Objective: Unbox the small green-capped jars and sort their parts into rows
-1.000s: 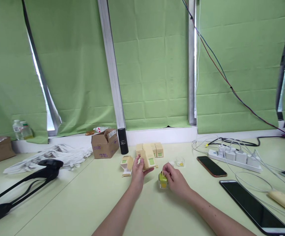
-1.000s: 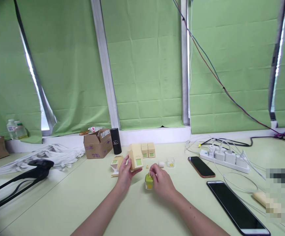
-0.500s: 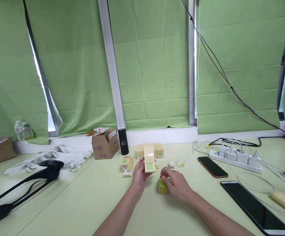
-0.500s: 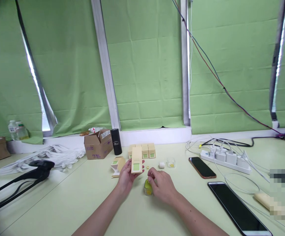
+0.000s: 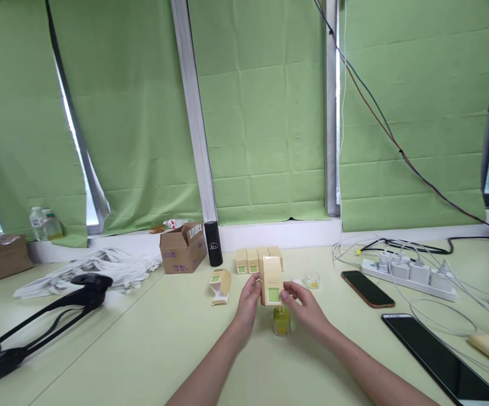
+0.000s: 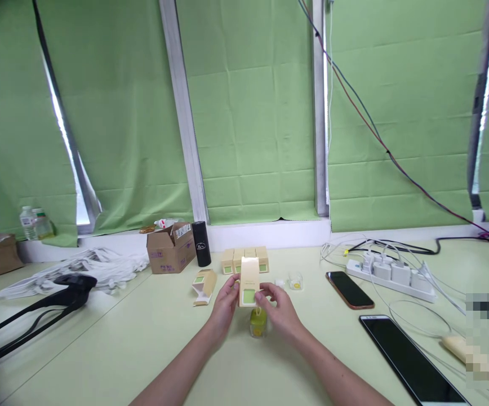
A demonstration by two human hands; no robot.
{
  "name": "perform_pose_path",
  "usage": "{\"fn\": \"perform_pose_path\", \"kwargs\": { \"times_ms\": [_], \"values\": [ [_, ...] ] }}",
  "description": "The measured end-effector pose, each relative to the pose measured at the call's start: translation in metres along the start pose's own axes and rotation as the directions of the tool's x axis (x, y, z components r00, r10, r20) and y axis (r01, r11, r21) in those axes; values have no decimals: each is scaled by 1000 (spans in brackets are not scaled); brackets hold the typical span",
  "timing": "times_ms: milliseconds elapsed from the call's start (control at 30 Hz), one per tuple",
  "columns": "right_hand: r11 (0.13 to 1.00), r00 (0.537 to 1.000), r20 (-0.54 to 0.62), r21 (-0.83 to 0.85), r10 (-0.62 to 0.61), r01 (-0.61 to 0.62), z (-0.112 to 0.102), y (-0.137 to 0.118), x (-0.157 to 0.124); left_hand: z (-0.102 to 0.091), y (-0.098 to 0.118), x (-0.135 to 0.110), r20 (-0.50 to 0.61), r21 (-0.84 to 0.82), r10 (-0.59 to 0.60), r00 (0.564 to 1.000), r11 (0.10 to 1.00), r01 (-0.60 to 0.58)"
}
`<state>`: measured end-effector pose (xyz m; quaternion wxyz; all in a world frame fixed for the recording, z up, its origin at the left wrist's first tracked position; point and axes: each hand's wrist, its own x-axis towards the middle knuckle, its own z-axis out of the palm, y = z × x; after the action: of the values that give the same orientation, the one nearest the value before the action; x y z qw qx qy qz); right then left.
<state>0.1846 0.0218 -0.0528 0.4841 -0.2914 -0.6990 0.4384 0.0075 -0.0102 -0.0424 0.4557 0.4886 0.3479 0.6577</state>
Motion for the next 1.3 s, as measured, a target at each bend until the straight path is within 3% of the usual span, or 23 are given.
{"fn": "perform_pose_path", "kwargs": {
  "times_ms": [300,400,567,767,933,1300],
  "values": [
    [963,997,33,260,65,-72,-1,-7,1,4,1,0,-31,168,78,996,983,-72],
    [944,995,-19,318,101,-90,-3,-16,-1,3,1,-4,27,216,125,992,968,-128],
    [949,985,-118,305,127,-85,-5,-19,1,4,0,-16,141,401,167,976,892,-210],
    [957,989,-113,283,97,-61,-3,-4,5,6,-4,-19,180,529,203,962,805,-269],
    [972,988,-116,221,104,-77,-1,5,8,5,-4,-18,188,545,203,961,793,-275],
    [968,993,-69,238,95,-76,-4,-4,4,10,3,-20,153,418,180,972,879,-228]
  ]
}}
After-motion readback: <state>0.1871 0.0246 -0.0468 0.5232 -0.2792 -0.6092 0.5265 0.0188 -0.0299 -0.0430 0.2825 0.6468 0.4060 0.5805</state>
